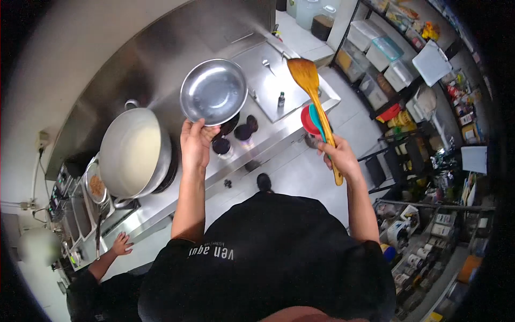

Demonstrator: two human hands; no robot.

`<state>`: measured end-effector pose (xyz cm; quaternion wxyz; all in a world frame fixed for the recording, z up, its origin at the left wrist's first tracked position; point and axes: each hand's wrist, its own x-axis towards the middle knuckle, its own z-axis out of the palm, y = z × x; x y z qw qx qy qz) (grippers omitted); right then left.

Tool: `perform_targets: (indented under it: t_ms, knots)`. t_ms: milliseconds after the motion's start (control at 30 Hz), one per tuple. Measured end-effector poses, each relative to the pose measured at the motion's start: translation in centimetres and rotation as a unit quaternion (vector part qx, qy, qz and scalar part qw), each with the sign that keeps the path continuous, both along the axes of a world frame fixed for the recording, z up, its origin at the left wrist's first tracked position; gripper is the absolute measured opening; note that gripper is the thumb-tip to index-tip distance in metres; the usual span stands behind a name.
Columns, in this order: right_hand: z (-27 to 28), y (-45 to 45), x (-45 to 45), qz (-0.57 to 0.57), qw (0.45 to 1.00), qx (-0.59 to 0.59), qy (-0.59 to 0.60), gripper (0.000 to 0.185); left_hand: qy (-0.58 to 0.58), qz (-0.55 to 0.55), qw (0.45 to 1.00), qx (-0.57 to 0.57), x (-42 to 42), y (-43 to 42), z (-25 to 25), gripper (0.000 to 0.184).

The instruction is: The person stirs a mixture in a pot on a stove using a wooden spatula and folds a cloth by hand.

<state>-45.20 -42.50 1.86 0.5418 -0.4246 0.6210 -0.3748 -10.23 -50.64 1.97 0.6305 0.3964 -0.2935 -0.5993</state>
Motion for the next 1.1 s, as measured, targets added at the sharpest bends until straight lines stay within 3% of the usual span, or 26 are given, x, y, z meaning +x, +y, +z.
perform_targets:
  t_ms: [67,167,367,467,533,667,700,800,867,1000,1100]
  knots:
    - [0.4,-1.8,-1.6,-0.003,1.000,0.020,0.001,0.023,0.011,0.006,1.000,0.013,-1.9,-3.0,-0.4,0.020]
    - [1.1,-4.8,-4.5,-0.030,0.995,0.017,0.096,0.022,0.094,0.001,0.994,0.048,-5.5,-8.4,-1.7,0.023]
    - [-0.5,-8.3,-10.6,-0.080,0.995,-0.014,0.057,0.020,0.195,-0.038,0.968,0.152,-13.4,-19.2,-5.6,0.020]
    - [-1.4,-11.3,-14.1,-0.081,0.994,-0.012,0.078,0.017,0.165,0.025,0.958,0.231,-16.3,-25.0,-10.7,0.019]
    - [-2.2,-13.5,-16.5,-0.080,0.993,0.007,0.088,0.019,0.114,0.088,0.964,0.225,-18.5,-27.3,-12.4,0.020]
    - [-3.8,-20.2,-20.9,-0.029,0.997,0.014,0.074,0.020,-0.052,0.190,0.938,0.284,-20.7,-30.6,-17.1,0.025]
    - [-4.1,-21.8,-21.8,-0.003,0.997,0.018,0.068,0.020,-0.060,0.252,0.921,0.291,-21.1,-31.8,-18.8,0.027]
    - [-5.1,-26.7,-23.7,0.056,0.997,0.005,0.053,0.018,-0.026,0.304,0.891,0.336,-22.1,-34.1,-20.4,0.037]
    - [-5.5,-29.4,-24.1,0.103,0.993,-0.005,0.056,0.016,-0.035,0.318,0.884,0.340,-22.2,-35.0,-21.7,0.032]
    - [-7.4,-34.6,-22.1,0.163,0.986,-0.002,0.039,0.012,0.030,0.259,0.898,0.356,-22.1,-34.6,-24.7,0.038]
    - [-11.3,-38.7,-19.0,0.220,0.972,-0.086,0.002,0.012,0.015,0.207,0.910,0.359,-21.9,-32.7,-23.5,0.039]
